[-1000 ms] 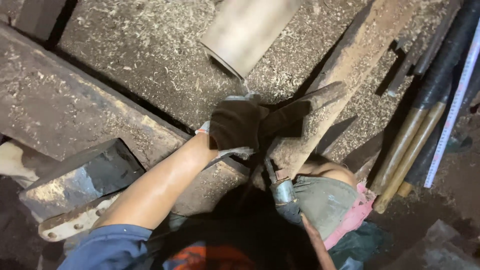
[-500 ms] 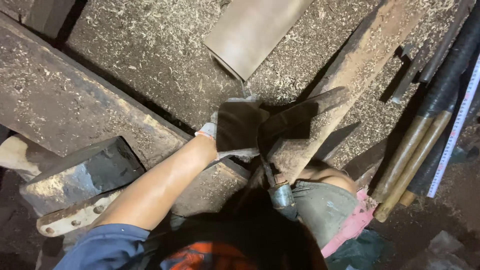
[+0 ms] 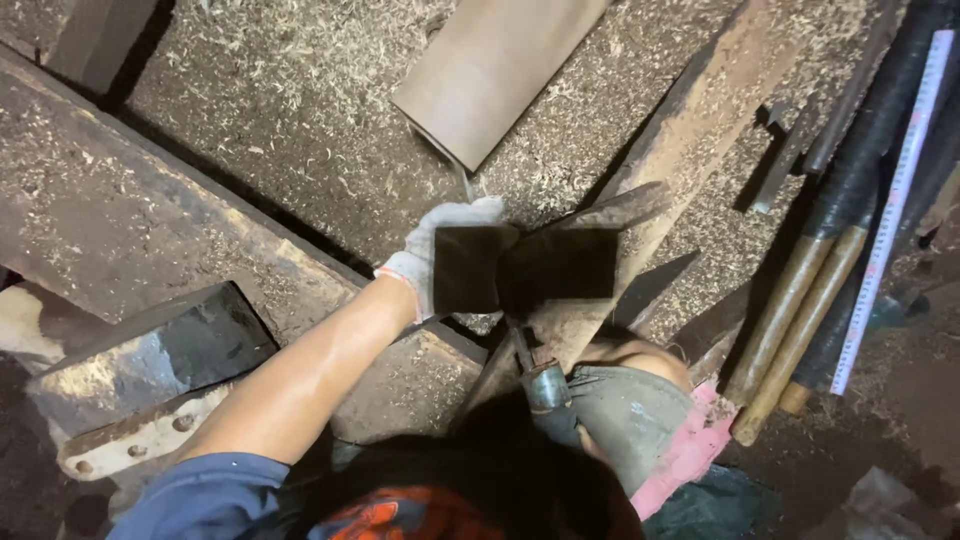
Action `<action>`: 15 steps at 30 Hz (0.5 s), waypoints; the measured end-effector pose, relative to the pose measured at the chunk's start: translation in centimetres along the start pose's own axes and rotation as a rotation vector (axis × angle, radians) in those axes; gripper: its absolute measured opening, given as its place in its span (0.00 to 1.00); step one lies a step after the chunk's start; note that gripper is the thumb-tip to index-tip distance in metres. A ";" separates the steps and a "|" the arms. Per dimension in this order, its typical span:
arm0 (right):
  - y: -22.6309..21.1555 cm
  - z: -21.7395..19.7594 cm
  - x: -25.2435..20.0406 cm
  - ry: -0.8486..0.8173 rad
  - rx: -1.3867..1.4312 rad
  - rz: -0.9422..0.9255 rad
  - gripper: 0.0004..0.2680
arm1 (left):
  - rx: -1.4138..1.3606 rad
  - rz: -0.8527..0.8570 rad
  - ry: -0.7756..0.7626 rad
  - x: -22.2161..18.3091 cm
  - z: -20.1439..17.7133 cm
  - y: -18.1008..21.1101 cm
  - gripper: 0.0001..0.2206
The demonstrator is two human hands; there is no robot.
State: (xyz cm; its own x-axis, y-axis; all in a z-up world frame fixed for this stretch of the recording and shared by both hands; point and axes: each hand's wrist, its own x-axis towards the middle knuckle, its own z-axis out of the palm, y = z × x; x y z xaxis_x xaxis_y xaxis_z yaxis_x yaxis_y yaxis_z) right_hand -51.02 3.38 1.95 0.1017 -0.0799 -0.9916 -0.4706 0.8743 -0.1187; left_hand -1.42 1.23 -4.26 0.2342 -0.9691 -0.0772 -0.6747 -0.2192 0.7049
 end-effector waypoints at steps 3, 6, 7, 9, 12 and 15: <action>-2.0 -1.2 4.4 0.011 0.029 0.028 0.22 | -0.039 -0.025 0.022 -0.4 -0.6 1.0 0.07; -2.1 -5.1 9.9 0.014 0.051 0.071 0.23 | -0.085 -0.240 -0.076 -1.7 -2.2 3.0 0.10; -2.1 -7.1 12.0 0.017 0.057 0.085 0.23 | -0.110 -0.346 -0.125 -2.1 -2.8 3.8 0.11; -0.8 -12.1 16.2 0.022 0.069 0.112 0.23 | -0.137 -0.453 -0.172 -2.8 -4.0 5.2 0.13; 2.2 -21.1 19.8 0.027 0.068 0.146 0.23 | -0.196 -0.677 -0.266 -5.2 -5.3 7.0 0.16; 0.1 -23.5 17.2 0.136 -0.162 0.137 0.25 | 0.023 -0.592 0.172 -9.1 -7.7 8.1 0.35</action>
State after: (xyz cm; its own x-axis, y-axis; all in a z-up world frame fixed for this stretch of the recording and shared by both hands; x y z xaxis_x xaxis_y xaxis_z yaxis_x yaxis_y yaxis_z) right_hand -69.91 -9.21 -16.35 -0.0860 -0.0390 -0.9955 -0.6073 0.7942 0.0214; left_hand -3.68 9.11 7.59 0.6816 -0.6507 -0.3347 -0.4101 -0.7185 0.5618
